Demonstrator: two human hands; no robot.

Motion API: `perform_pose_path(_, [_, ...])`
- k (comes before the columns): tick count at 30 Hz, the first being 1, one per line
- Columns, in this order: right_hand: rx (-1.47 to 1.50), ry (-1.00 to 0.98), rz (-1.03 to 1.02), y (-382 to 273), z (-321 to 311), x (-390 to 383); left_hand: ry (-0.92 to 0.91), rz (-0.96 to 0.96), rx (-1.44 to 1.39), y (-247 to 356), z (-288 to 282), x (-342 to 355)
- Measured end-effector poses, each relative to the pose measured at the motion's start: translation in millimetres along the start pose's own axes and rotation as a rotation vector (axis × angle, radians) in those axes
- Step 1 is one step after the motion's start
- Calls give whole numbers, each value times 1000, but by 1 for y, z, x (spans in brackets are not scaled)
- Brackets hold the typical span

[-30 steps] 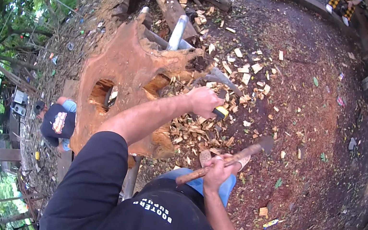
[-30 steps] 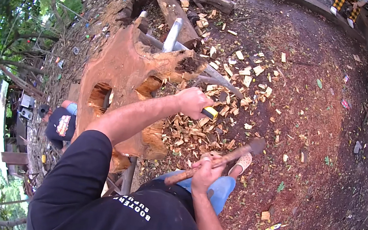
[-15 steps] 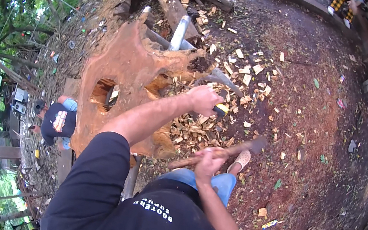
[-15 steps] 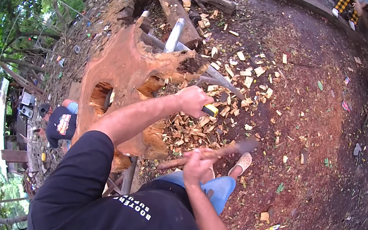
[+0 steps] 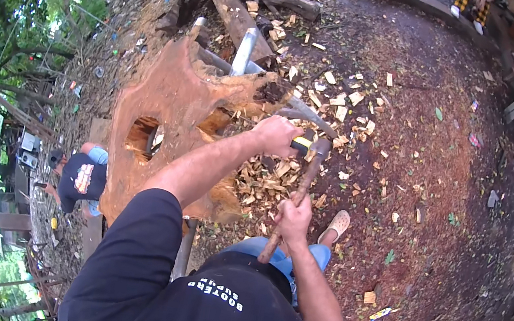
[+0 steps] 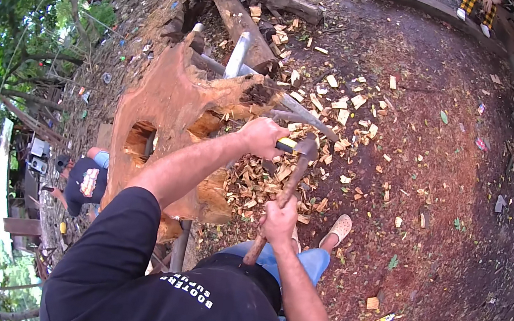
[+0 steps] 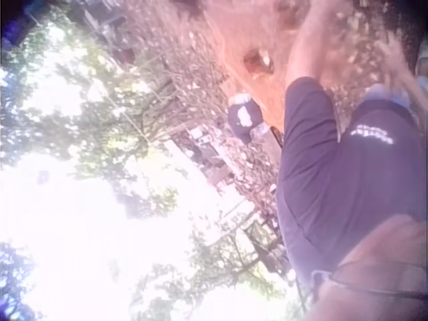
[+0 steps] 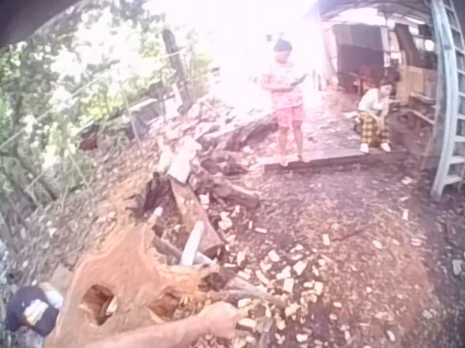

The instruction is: The person hollows out the center of a large wooden slab by hammering a chisel into the wood to chip away pieces and clear a central opening.

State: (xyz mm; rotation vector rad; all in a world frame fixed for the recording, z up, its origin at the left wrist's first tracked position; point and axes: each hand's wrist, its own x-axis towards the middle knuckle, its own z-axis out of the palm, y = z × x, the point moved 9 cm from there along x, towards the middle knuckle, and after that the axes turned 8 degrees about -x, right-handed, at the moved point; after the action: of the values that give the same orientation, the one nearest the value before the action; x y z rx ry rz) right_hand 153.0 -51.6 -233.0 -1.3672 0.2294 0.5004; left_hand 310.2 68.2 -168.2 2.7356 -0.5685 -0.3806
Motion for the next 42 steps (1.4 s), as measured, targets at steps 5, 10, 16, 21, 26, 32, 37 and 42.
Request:
perform_pose_path(5, [435, 379, -159, -16, -5, -15, 41, -9, 19, -10, -5, 2])
perform_pose_path(10, [27, -51, 5, -5, 4, 13, 111, 18, -5, -8, -13, 8])
perform_pose_path(16, [-69, -86, 18, -19, 3, 23, 227, -16, 6, -15, -20, 14])
perform_pose_path(21, [-281, 24, -113, -43, -50, 31, 401, -119, 49, -23, -16, 6])
perform_pose_path(26, [-144, 73, -52, -1, -102, 11, 835, -328, -202, -13, -67, -7])
perform_pose_path(32, [0, 179, 120, 46, -145, -25, 543, 115, -143, 79, -27, 2])
perform_pose_path(37, [-8, 241, 141, 54, -160, -35, 143, 307, 5, 66, 41, 1])
perform_pose_path(42, [20, 248, 105, 42, -156, -34, 20, 251, 64, 38, 43, -4])
